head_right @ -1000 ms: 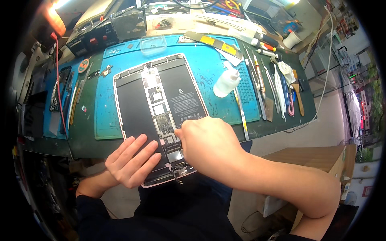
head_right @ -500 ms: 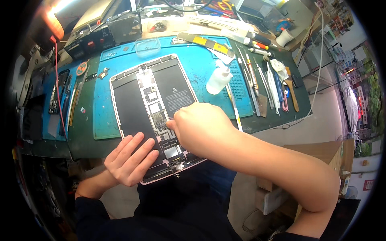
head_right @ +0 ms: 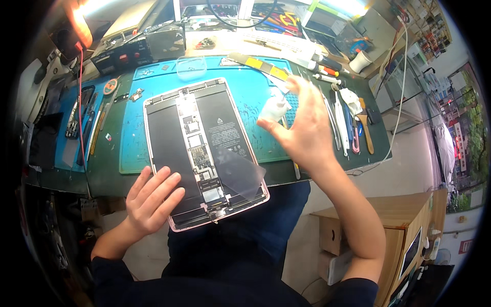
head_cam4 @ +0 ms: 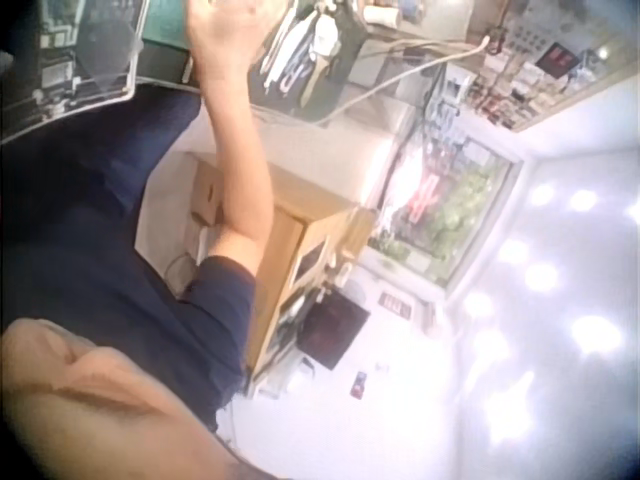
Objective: The person is repairing a tablet by applying a liquid from a small bottle onto the internal components and using a plastic card to spread it. They also use a metal tool to adjust parts inside the device.
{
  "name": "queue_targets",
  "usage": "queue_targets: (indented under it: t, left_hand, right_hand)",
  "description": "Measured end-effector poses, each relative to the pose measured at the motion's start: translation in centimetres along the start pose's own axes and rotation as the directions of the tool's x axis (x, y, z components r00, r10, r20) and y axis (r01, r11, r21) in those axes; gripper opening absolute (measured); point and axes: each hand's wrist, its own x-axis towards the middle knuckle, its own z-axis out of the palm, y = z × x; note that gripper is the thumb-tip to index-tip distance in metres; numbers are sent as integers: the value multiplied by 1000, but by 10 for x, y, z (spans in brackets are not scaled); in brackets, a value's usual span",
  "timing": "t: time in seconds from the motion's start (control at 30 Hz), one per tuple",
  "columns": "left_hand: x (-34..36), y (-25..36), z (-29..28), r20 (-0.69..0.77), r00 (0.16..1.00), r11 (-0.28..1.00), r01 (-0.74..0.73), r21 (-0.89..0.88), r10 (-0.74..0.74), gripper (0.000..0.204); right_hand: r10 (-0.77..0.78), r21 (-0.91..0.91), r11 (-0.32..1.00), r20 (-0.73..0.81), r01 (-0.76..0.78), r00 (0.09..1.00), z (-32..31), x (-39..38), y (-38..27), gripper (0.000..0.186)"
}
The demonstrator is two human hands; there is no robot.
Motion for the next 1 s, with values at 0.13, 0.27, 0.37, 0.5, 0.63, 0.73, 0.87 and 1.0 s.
queue_targets:
  t: [0.13,0.27,0.37,0.5,0.63,0.73,0.87,1.0]
  left_hand:
    - [-3,2,-8,50,998,999,31,21,-32,24]
    - [9,3,-18,29,999,1000,15,-27,-14,22]
    - [21,-2,-25,36,997,996,-69,-54,71,19]
    - [44,-8,-42,116,979,986,-167,-23,168,16]
    - [57,-8,-51,140,974,984,-177,-12,177,13]
    - [63,-9,-54,149,971,983,-185,-14,185,12]
    - [65,-9,-56,154,971,983,-185,-20,185,12]
    - [65,-9,-56,154,969,981,-191,-21,192,13]
  right_hand:
    - [3,330,943,134,-47,991,6,0,-5,51]
    - [-309,230,929,44,291,950,-24,-6,-27,50]
    - [-509,27,861,59,508,859,-39,-11,-40,47]
    - [-615,-131,767,125,628,778,-48,-15,-43,36]
    - [-664,-217,705,133,675,736,-49,-13,-46,30]
    - [-678,-233,686,136,689,722,-51,-10,-45,29]
    - [-683,-240,675,156,698,714,-53,-11,-50,29]
    - [-678,-230,677,175,699,714,-55,-11,-53,27]
